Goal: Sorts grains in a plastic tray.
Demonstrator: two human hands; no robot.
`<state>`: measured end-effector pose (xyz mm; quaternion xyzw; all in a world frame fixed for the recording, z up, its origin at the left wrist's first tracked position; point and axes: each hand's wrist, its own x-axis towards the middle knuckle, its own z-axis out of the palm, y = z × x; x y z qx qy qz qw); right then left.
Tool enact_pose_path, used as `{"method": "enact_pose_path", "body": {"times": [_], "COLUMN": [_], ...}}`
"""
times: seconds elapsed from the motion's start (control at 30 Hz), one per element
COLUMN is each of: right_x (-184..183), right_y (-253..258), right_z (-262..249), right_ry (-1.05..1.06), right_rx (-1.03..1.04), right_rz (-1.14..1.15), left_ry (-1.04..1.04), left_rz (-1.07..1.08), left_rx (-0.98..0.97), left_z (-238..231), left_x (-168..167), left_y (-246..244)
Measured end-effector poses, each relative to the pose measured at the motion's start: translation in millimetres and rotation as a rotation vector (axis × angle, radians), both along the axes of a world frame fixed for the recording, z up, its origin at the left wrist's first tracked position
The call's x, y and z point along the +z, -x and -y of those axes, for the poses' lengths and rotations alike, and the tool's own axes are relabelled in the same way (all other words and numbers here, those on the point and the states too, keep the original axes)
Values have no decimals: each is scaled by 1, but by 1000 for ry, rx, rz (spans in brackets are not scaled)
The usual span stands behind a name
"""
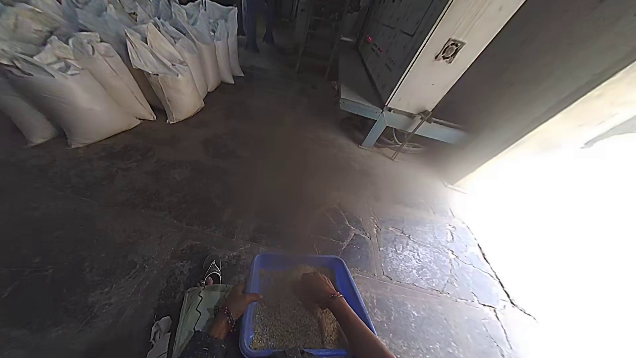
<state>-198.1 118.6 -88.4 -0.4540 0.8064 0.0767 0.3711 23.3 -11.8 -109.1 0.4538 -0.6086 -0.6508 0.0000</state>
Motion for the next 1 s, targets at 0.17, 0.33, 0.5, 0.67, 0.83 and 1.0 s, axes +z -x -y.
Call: {"method": "enact_pose_path", "body": {"times": [0.17,0.33,0.5,0.67,0.83,1.0], "right_x": [1,11,-4,-6,4,3], "right_y": [-1,-3,3,-2,-1,0], "right_z": [0,3,-3,-1,1,-1], "right_ry": [66,132,61,63,188,254], "right_rx": [-64,-210,-90,-43,-179,-198], "right_rz": [-40,-128,-33,-25,-81,-116], "left_ry": [-4,30,33,39,41,32], "left_rz": [-7,-5,2,-5,8,29], "left_rx": [9,-2,-17,-13,-24,-22], "left_z": [-1,-2,-1,1,3,2], "left_x": [3,3,5,1,-3,2], "left_y": [0,-1,0,-1,-1,1]}}
